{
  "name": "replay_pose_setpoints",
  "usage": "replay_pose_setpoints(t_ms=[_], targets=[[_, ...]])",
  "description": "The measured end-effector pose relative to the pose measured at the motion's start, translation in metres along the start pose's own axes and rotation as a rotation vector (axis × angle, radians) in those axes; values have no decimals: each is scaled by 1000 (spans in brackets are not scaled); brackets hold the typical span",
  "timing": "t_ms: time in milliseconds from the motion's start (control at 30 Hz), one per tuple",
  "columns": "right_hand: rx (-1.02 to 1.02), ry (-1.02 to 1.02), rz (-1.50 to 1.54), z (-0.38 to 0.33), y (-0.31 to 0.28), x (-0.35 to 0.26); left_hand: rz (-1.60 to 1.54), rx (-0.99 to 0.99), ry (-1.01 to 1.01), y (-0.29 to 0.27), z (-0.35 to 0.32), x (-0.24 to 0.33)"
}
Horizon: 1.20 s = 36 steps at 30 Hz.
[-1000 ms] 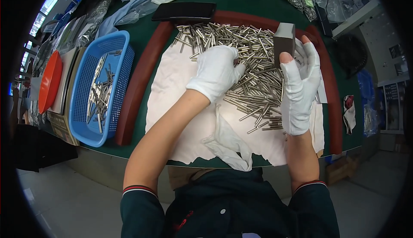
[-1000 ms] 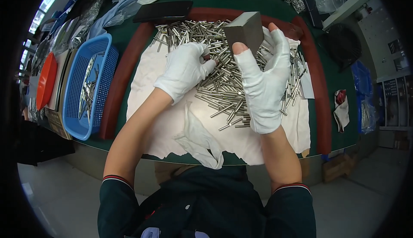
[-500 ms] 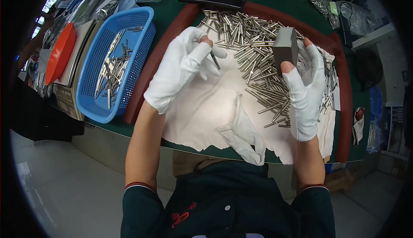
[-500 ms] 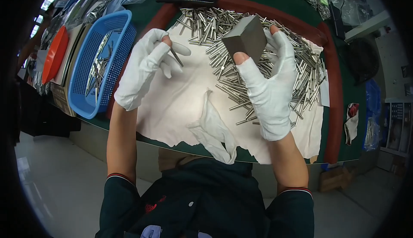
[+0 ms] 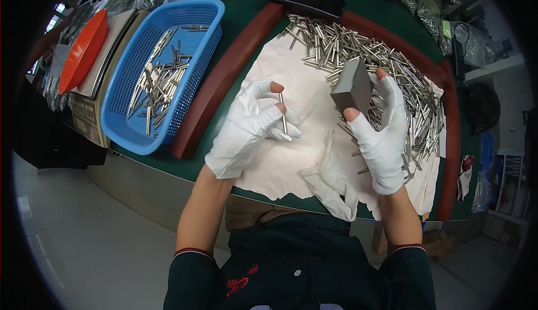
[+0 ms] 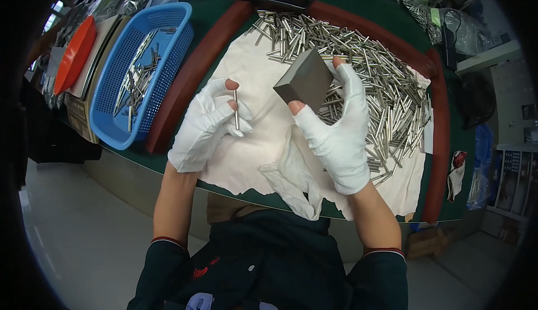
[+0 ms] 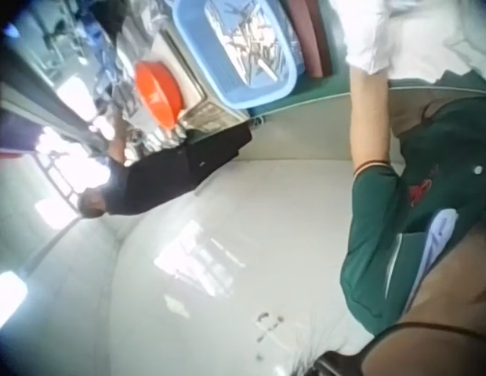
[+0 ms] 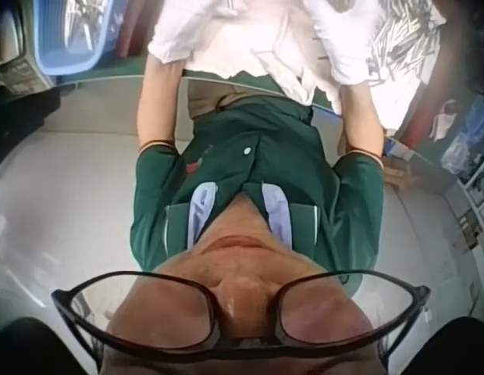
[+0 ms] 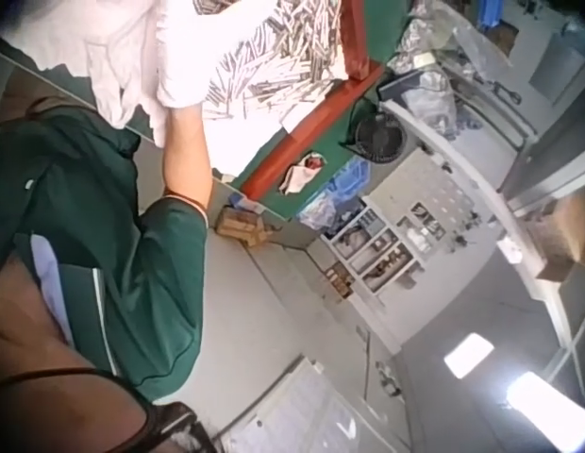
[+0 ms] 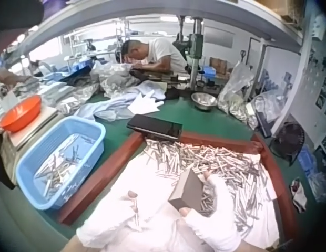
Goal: Polishing small metal pins using a sanding block and a cloth on a workbench.
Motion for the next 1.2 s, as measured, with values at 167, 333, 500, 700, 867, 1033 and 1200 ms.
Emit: replay_pose_setpoints(t_ms=[167,333,500,700,867,1033,1200], targets=[[-52,-148,-103,-7,12,-13,-24,-86,-82,3,-2,-6],[-42,-156,-110,-7,7,-14,-133,-86,-124,2,-1,-13],[-28,-181,-171,-6,3,-16,-184,-26,34,6,1,-3],[-87,-320,-268,-11,11,-18,50,16,46,11,-5,9],[-181,-332,-335,-12,22,-26,167,40,76,9,-6,7],[-193,-278,-283,-9,21,-27,65,52,12,12,-7,11],[-205,-372,-337,0,22,-48,76,58,6,8,-7,10]])
Point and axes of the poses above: each hand's wrist, its own z-axis towards the middle knuckle, its own y-axis out of the palm, x = y × z, the point moved 8 cm from there along z, towards the middle knuckle, and after that the axes turned 5 degrees about z, right-handed, at the moved point
